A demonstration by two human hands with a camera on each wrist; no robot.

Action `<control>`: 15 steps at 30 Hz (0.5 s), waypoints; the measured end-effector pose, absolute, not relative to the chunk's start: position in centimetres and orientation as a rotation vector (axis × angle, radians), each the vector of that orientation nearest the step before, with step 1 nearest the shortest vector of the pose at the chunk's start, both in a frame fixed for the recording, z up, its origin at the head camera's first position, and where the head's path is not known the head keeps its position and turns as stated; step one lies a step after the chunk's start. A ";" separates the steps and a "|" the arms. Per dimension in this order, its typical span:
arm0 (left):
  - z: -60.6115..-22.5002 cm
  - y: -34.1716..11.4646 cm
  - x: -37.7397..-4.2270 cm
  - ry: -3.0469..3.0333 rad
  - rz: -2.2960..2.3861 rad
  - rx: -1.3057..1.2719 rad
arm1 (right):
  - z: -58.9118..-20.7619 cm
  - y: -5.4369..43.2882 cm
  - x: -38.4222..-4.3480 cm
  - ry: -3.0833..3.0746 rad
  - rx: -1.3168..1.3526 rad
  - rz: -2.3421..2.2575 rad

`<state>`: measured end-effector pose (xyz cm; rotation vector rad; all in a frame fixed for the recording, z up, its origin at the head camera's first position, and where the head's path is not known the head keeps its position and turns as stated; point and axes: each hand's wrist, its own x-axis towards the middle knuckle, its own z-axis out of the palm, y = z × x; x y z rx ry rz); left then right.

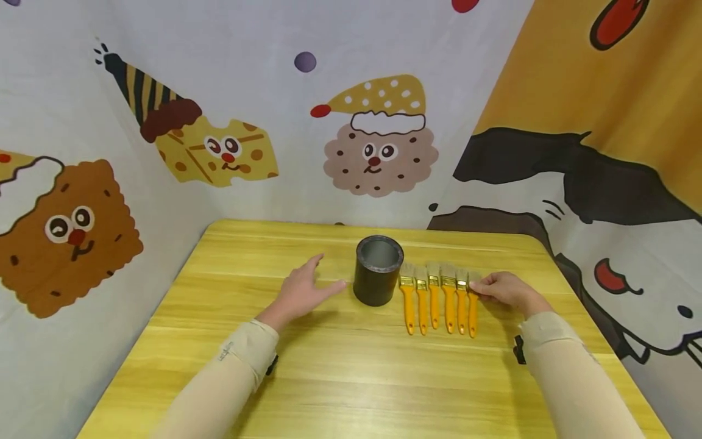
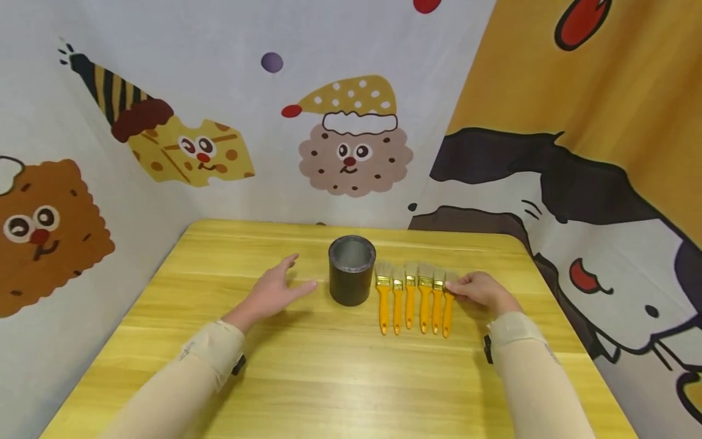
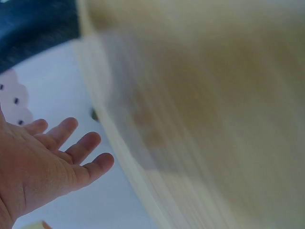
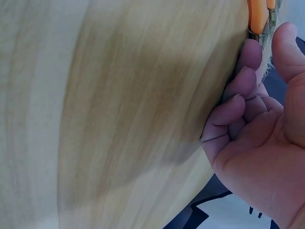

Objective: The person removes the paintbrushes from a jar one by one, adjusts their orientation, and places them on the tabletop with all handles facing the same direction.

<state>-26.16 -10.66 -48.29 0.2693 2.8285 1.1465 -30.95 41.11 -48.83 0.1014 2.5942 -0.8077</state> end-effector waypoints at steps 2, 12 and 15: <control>-48.8 -12.6 -26.0 2.885 1.052 0.282 | -48.7 41.0 -30.9 2.600 0.091 -0.816; -50.2 -20.8 -25.2 3.133 0.599 0.361 | -48.2 41.2 -30.2 2.645 0.038 -0.797; -50.4 -22.4 -25.0 3.187 0.500 0.373 | -48.0 41.0 -30.2 2.658 0.030 -0.787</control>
